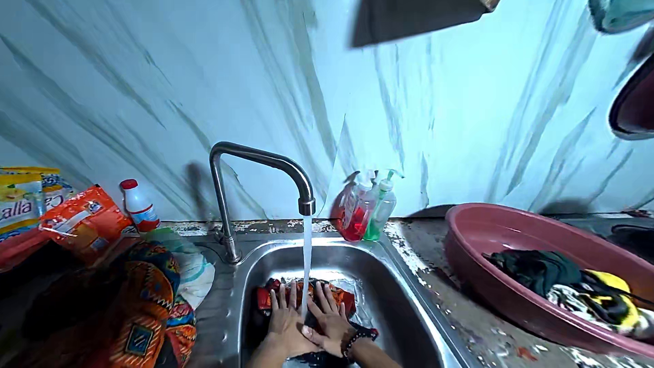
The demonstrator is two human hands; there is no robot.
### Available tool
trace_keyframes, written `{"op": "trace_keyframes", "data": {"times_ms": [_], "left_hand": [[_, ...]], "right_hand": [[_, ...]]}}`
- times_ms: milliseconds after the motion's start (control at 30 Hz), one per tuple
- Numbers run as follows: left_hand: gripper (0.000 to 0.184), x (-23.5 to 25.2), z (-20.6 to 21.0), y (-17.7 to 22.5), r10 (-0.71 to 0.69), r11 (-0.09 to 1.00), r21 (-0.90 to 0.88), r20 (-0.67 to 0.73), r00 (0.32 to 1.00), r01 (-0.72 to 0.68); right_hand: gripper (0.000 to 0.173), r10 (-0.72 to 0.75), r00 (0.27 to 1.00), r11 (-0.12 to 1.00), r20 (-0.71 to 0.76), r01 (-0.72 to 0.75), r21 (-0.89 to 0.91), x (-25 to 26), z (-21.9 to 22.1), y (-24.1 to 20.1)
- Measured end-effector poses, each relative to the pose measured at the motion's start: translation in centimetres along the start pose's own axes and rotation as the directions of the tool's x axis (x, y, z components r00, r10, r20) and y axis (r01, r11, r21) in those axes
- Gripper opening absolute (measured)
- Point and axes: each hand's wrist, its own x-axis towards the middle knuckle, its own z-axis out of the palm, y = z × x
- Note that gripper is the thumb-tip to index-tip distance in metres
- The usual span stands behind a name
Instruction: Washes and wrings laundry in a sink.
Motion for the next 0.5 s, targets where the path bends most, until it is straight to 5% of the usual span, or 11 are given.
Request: {"op": "trace_keyframes", "data": {"times_ms": [100,500], "left_hand": [[0.129,1.2,-0.6,-0.1,0.007,1.0,0.016,0.037,0.999,-0.008],[0.078,3.2,0.9,1.3,-0.038,0.999,-0.04,-0.126,0.991,0.033]], "right_hand": [[0.086,0.003,1.0,0.999,-0.016,-0.004,-0.034,1.9,0.3,0.5],[0.097,0.006,0.997,0.991,-0.073,-0.016,-0.13,4.3,0.2,2.4]]}}
